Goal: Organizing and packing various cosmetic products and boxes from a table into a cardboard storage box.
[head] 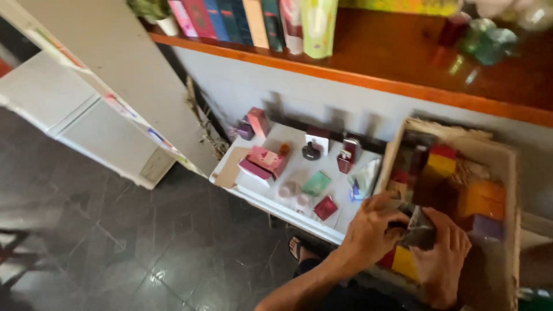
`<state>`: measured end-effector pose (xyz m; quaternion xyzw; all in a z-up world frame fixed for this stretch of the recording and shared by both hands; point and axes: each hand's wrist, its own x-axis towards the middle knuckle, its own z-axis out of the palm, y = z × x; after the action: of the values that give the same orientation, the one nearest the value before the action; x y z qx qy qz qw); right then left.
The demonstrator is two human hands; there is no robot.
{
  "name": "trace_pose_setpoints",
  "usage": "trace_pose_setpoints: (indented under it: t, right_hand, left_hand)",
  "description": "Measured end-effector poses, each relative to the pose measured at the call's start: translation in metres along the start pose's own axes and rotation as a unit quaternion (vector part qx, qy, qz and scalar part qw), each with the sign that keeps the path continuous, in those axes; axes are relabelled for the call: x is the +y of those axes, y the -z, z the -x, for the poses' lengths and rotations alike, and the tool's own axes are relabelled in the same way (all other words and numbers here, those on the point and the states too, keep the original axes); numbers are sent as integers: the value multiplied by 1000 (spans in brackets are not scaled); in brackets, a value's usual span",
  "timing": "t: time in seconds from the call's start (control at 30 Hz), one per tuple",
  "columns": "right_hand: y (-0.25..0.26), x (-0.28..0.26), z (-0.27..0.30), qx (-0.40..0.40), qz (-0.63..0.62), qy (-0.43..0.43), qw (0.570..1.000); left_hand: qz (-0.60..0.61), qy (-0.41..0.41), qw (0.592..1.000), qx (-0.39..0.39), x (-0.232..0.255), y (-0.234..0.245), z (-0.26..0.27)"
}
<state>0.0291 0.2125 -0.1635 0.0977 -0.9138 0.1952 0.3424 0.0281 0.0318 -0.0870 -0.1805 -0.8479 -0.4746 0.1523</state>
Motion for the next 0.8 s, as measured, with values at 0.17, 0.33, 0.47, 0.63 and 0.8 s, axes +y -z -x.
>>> trace_pose_setpoints:
  t: [0.17, 0.33, 0.47, 0.63, 0.8]
  right_hand:
    - [-3, -7, -16, 50, -17, 57, 997]
    - [13, -27, -14, -26, -77, -19, 997]
    - [6, -30, -22, -64, -150, -94, 982]
    - [28, -67, -60, -54, -297, -120, 946]
    - [44, -83, -76, 22, -343, -9, 939]
  left_hand:
    - [-3, 94, 994, -56, 10, 16, -9]
    - [-48, 93, 993, -62, 11, 28, -11]
    - [124, -15, 990, -65, -2, 37, -31]
    - [-8, -39, 999, 8, 46, 60, -41]
    - [-33, -58, 998, 11, 64, 64, -34]
